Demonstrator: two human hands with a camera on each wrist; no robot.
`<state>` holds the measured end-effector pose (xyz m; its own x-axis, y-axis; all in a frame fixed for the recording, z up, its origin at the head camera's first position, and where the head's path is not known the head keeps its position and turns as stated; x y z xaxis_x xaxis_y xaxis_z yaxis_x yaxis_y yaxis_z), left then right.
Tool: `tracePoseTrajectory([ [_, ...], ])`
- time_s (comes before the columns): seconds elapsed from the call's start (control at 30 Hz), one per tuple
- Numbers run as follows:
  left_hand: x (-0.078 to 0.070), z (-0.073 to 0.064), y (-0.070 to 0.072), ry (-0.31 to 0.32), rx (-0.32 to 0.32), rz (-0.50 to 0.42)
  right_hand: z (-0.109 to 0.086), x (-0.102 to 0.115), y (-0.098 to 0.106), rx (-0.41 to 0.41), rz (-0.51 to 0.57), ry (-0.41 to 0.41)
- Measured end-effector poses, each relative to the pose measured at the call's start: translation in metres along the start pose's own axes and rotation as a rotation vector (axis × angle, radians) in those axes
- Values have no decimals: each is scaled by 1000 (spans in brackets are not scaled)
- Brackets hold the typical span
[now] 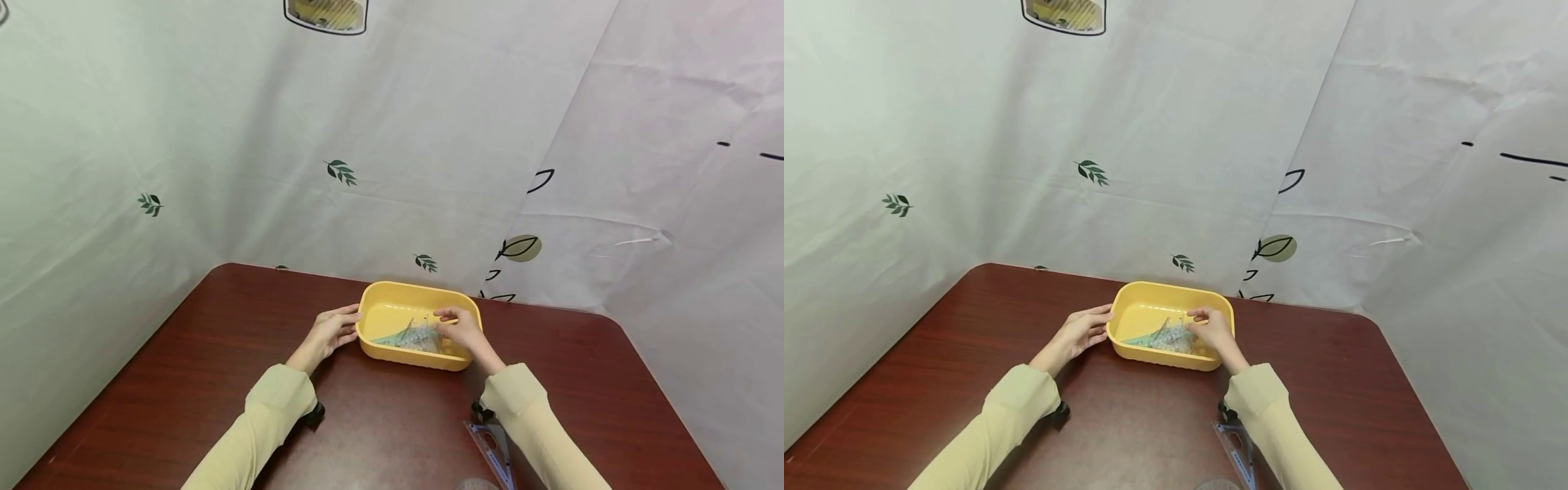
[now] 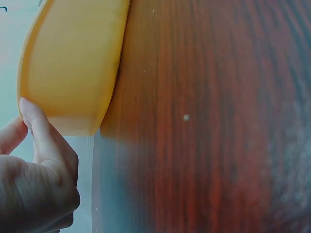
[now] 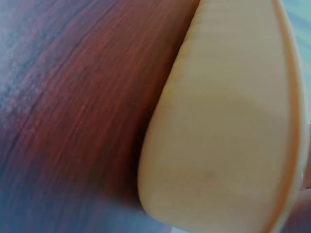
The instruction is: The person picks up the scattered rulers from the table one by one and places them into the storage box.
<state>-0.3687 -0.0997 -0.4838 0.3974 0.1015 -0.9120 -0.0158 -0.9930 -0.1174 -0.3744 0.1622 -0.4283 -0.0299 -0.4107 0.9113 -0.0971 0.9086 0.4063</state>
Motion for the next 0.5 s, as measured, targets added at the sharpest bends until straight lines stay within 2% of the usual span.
tracePoseTrajectory([
  [0.5, -1, -1, 0, -15, 13, -7, -37, 32, 22, -1, -174, 105],
])
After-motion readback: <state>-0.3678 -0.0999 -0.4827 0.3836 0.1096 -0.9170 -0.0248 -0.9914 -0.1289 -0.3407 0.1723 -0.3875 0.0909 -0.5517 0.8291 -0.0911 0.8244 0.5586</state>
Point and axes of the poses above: each hand's wrist, its own z-axis towards the middle knuckle, its own y-axis out of the back of the hand, x = y × z, the point moved 10 cm from there along z, towards the middle knuckle, and after that the axes turned 8 degrees about z, right-handed, at the moved point
